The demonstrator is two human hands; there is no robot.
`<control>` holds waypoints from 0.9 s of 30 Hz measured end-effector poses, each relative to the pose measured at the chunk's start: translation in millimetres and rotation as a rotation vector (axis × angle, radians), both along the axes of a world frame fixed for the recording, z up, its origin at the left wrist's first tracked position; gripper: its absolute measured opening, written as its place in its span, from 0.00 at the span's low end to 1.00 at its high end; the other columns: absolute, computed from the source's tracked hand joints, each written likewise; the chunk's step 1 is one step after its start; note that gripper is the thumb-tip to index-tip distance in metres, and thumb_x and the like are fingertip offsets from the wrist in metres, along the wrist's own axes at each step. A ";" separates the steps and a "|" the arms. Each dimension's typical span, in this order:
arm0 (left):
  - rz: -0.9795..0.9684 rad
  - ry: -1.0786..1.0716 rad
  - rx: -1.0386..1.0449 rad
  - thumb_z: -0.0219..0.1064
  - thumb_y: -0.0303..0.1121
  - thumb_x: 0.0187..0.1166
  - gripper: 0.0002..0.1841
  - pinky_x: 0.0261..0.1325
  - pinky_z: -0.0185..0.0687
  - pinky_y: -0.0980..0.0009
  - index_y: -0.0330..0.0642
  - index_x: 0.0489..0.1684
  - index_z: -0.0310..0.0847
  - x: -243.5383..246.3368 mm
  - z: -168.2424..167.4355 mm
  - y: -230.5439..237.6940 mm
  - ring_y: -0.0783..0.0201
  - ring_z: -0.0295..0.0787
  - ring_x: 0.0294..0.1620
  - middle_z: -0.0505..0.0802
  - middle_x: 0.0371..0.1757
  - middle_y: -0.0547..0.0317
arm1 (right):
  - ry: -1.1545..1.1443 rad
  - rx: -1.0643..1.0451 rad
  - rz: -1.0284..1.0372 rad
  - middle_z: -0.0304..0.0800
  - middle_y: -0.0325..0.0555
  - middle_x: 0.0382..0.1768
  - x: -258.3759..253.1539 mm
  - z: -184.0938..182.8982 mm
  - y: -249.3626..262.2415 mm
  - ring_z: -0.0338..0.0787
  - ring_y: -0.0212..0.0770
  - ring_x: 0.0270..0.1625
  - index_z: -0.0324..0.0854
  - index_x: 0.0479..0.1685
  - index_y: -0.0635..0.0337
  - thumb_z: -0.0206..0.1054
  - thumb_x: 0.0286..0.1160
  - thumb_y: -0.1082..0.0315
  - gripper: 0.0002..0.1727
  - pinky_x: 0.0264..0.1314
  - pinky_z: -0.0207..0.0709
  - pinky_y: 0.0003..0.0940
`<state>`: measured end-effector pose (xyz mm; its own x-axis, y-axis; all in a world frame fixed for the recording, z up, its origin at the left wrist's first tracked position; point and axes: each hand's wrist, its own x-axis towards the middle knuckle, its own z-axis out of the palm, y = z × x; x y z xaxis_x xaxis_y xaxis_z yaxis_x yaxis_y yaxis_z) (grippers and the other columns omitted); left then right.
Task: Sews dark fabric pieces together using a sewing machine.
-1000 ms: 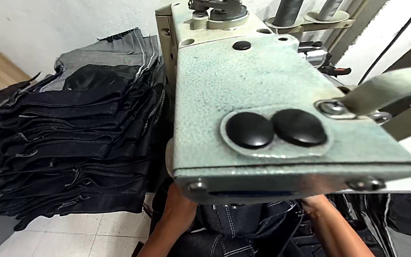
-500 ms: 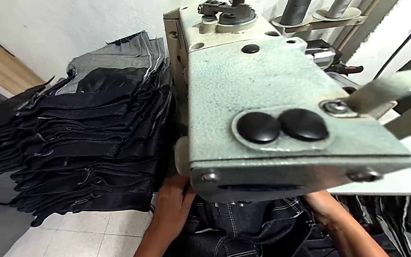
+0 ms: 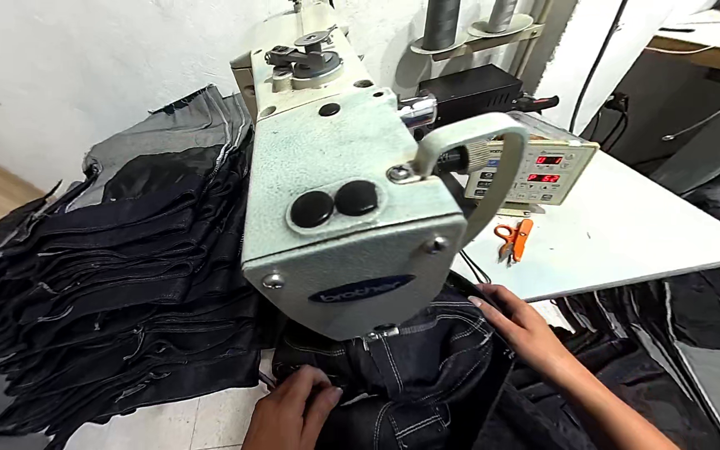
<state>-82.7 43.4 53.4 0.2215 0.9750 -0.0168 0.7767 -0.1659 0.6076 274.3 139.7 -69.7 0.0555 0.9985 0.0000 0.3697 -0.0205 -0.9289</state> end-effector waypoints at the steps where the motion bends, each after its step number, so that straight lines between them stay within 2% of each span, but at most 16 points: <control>1: 0.021 0.012 -0.026 0.61 0.41 0.87 0.18 0.43 0.89 0.50 0.32 0.51 0.86 6.8 -0.2 2.4 0.51 0.93 0.35 0.93 0.36 0.46 | 0.061 -0.056 -0.016 0.91 0.38 0.46 -1.6 -2.2 -4.4 0.89 0.30 0.49 0.83 0.60 0.55 0.61 0.78 0.46 0.24 0.55 0.83 0.38; 4: 0.096 0.090 -0.019 0.62 0.52 0.85 0.26 0.39 0.85 0.46 0.30 0.49 0.85 31.7 -8.1 14.8 0.49 0.90 0.31 0.90 0.30 0.47 | 0.351 -0.219 -0.088 0.91 0.39 0.50 -16.9 -0.8 -15.3 0.90 0.29 0.52 0.80 0.66 0.59 0.58 0.84 0.52 0.23 0.59 0.84 0.32; 7: 0.184 0.200 0.120 0.58 0.66 0.79 0.40 0.36 0.87 0.44 0.24 0.42 0.87 58.5 -25.3 29.6 0.44 0.93 0.31 0.91 0.27 0.42 | 0.634 -0.312 -0.191 0.93 0.41 0.47 -33.6 6.0 -15.3 0.93 0.31 0.49 0.77 0.69 0.59 0.53 0.90 0.56 0.21 0.54 0.88 0.31; 9: 0.212 0.179 0.095 0.53 0.67 0.80 0.43 0.42 0.87 0.43 0.25 0.41 0.88 65.1 -26.4 35.5 0.43 0.95 0.36 0.92 0.30 0.40 | 0.741 -0.310 -0.270 0.94 0.41 0.38 -41.3 14.1 -6.9 0.94 0.32 0.41 0.81 0.60 0.59 0.50 0.93 0.57 0.19 0.45 0.90 0.30; 10: 0.207 0.114 0.065 0.53 0.64 0.83 0.39 0.42 0.85 0.44 0.26 0.39 0.88 61.0 -27.0 35.1 0.44 0.93 0.35 0.91 0.29 0.41 | 0.740 -0.286 -0.278 0.94 0.39 0.33 -44.1 19.2 -3.7 0.94 0.30 0.36 0.83 0.55 0.58 0.49 0.94 0.58 0.18 0.41 0.89 0.28; 12: 0.204 -0.072 0.011 0.56 0.51 0.85 0.29 0.35 0.84 0.51 0.29 0.34 0.87 38.5 -34.7 24.9 0.52 0.88 0.26 0.87 0.22 0.47 | 0.632 -0.153 -0.191 0.91 0.31 0.25 -48.0 24.0 0.5 0.89 0.23 0.28 0.84 0.43 0.54 0.50 0.92 0.61 0.17 0.33 0.84 0.21; 14: 0.285 -0.229 -0.094 0.59 0.42 0.87 0.22 0.37 0.84 0.53 0.25 0.41 0.87 2.3 -40.7 8.5 0.56 0.86 0.27 0.88 0.26 0.47 | 0.399 0.069 -0.011 0.81 0.22 0.19 -53.5 20.3 9.6 0.77 0.17 0.20 0.83 0.33 0.48 0.57 0.81 0.64 0.11 0.25 0.74 0.17; 15: 0.323 -0.270 -0.085 0.59 0.40 0.86 0.21 0.39 0.86 0.58 0.26 0.44 0.88 -18.4 -49.1 1.4 0.61 0.87 0.28 0.90 0.28 0.50 | 0.264 0.169 0.080 0.82 0.23 0.20 -57.3 20.5 14.5 0.79 0.18 0.22 0.85 0.33 0.48 0.62 0.75 0.60 0.08 0.28 0.77 0.21; 17: 0.352 -0.299 0.053 0.58 0.41 0.86 0.21 0.38 0.88 0.68 0.30 0.44 0.89 -52.8 -78.1 -6.5 0.72 0.88 0.28 0.92 0.28 0.58 | -0.008 0.338 0.178 0.86 0.30 0.24 -73.1 29.5 25.3 0.85 0.23 0.28 0.87 0.41 0.52 0.65 0.73 0.50 0.15 0.34 0.81 0.31; 19: 0.423 -0.256 0.179 0.56 0.45 0.86 0.24 0.40 0.87 0.71 0.30 0.43 0.89 -62.0 -94.3 -3.6 0.75 0.88 0.29 0.92 0.28 0.59 | -0.116 0.395 0.220 0.84 0.39 0.22 -88.9 42.9 49.1 0.84 0.33 0.24 0.84 0.49 0.59 0.67 0.70 0.52 0.20 0.28 0.77 0.40; 21: 0.465 -0.214 0.233 0.56 0.47 0.86 0.25 0.46 0.87 0.71 0.29 0.45 0.90 -56.6 -95.6 3.3 0.74 0.90 0.34 0.94 0.32 0.56 | -0.200 0.399 0.344 0.87 0.46 0.30 -92.7 67.8 80.8 0.86 0.39 0.29 0.79 0.62 0.64 0.66 0.72 0.54 0.25 0.34 0.80 0.43; 22: 0.455 -0.211 0.230 0.57 0.46 0.85 0.25 0.48 0.87 0.70 0.28 0.46 0.89 -55.2 -95.2 3.9 0.73 0.91 0.36 0.94 0.33 0.54 | -0.235 0.428 0.413 0.88 0.53 0.34 -93.9 87.7 88.2 0.87 0.43 0.32 0.78 0.64 0.69 0.64 0.73 0.57 0.27 0.39 0.80 0.45; 23: 0.424 -0.221 0.213 0.57 0.45 0.85 0.24 0.49 0.87 0.69 0.27 0.45 0.89 -56.3 -96.2 1.5 0.71 0.92 0.37 0.94 0.33 0.52 | -0.270 0.506 0.458 0.87 0.53 0.34 -94.6 97.9 92.0 0.85 0.42 0.31 0.78 0.61 0.71 0.61 0.71 0.57 0.27 0.37 0.79 0.43; 24: 0.386 -0.239 0.194 0.58 0.43 0.85 0.23 0.46 0.88 0.67 0.26 0.43 0.89 -59.0 -99.1 -3.0 0.69 0.92 0.34 0.93 0.31 0.52 | -0.291 0.532 0.487 0.87 0.55 0.38 -94.6 106.8 87.9 0.85 0.42 0.35 0.78 0.60 0.72 0.61 0.71 0.59 0.25 0.42 0.80 0.41; 25: 0.343 -0.267 0.166 0.59 0.41 0.85 0.22 0.44 0.89 0.66 0.25 0.41 0.88 -62.8 -102.3 -8.1 0.68 0.92 0.32 0.93 0.30 0.50 | -0.285 0.495 0.511 0.89 0.60 0.46 -93.6 111.8 79.5 0.89 0.47 0.46 0.79 0.62 0.74 0.64 0.72 0.64 0.23 0.54 0.81 0.45; 27: 0.290 -0.314 0.128 0.60 0.39 0.85 0.20 0.45 0.89 0.68 0.25 0.42 0.88 -69.1 -108.0 -12.2 0.70 0.91 0.33 0.93 0.31 0.52 | -0.269 0.507 0.498 0.90 0.63 0.49 -93.4 97.2 67.8 0.90 0.52 0.52 0.82 0.56 0.75 0.64 0.69 0.67 0.21 0.59 0.80 0.48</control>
